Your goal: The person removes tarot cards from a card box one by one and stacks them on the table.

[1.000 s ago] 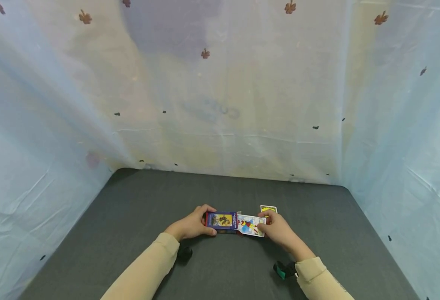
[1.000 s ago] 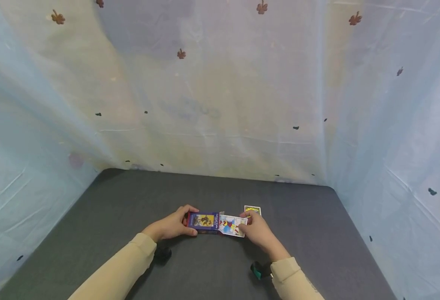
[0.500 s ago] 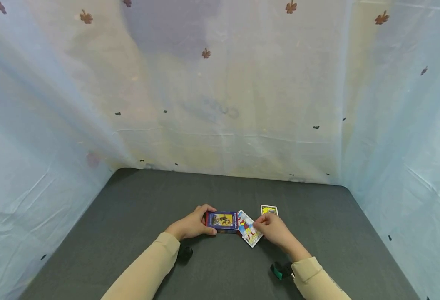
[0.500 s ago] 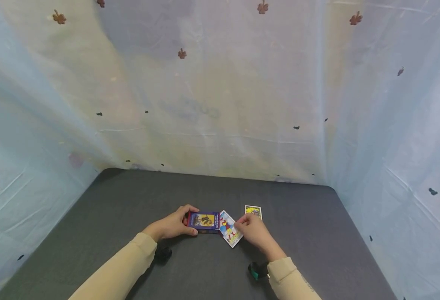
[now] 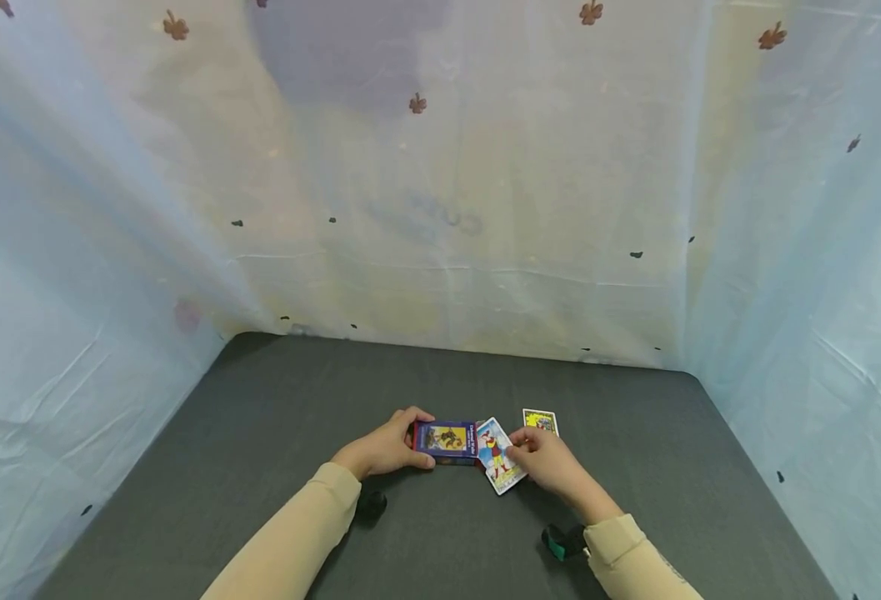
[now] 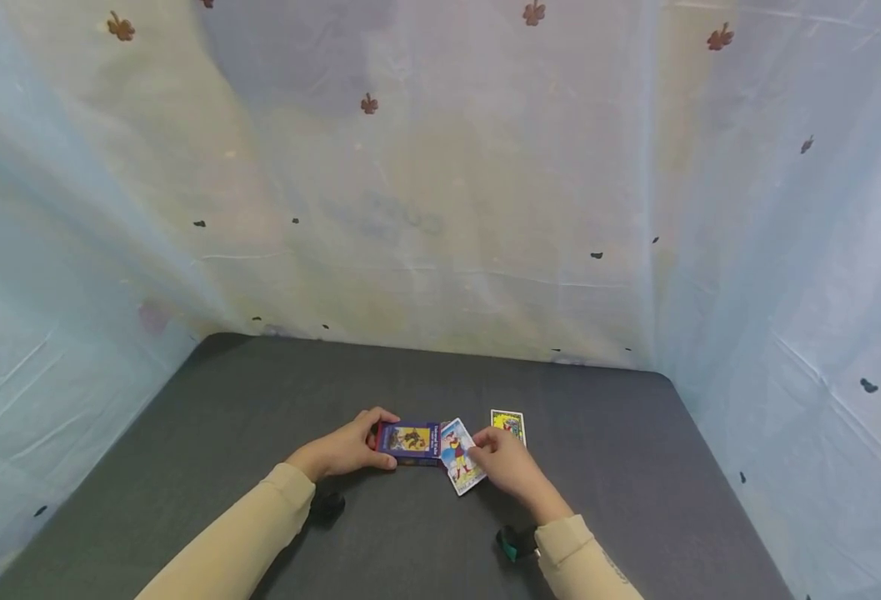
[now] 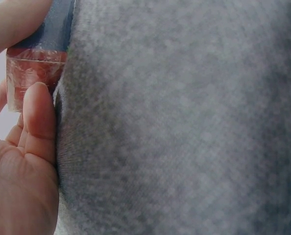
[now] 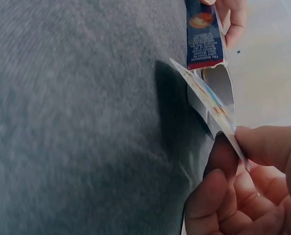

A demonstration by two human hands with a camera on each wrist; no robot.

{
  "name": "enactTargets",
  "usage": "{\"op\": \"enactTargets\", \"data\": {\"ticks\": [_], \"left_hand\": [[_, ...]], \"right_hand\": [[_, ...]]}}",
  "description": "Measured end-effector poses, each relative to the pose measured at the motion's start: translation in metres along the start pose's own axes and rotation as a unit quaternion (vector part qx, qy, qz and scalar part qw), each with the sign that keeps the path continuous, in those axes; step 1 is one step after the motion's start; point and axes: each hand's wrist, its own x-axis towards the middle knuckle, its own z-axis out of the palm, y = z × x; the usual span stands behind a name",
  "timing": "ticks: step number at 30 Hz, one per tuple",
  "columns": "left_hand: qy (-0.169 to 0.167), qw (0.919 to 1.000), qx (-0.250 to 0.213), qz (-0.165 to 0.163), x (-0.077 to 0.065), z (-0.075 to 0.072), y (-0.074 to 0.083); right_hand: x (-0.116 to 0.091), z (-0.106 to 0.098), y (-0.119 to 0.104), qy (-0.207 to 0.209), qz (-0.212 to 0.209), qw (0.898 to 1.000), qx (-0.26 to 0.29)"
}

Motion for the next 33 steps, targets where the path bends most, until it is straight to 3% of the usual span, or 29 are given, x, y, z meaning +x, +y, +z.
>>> {"op": "enactTargets", "data": {"ticks": [17, 33], "left_hand": [[0.003, 0.9999, 0.008, 0.008, -0.001, 0.000, 0.000], [-0.004, 0.9999, -0.009, -0.002, -0.001, -0.002, 0.002]], "right_hand": [[0.004, -0.039, 0.025, 0.142, 0.057, 0.987, 0.051], [0.010, -0.041, 0.042, 0.130, 0.091, 0.986, 0.055]]}}
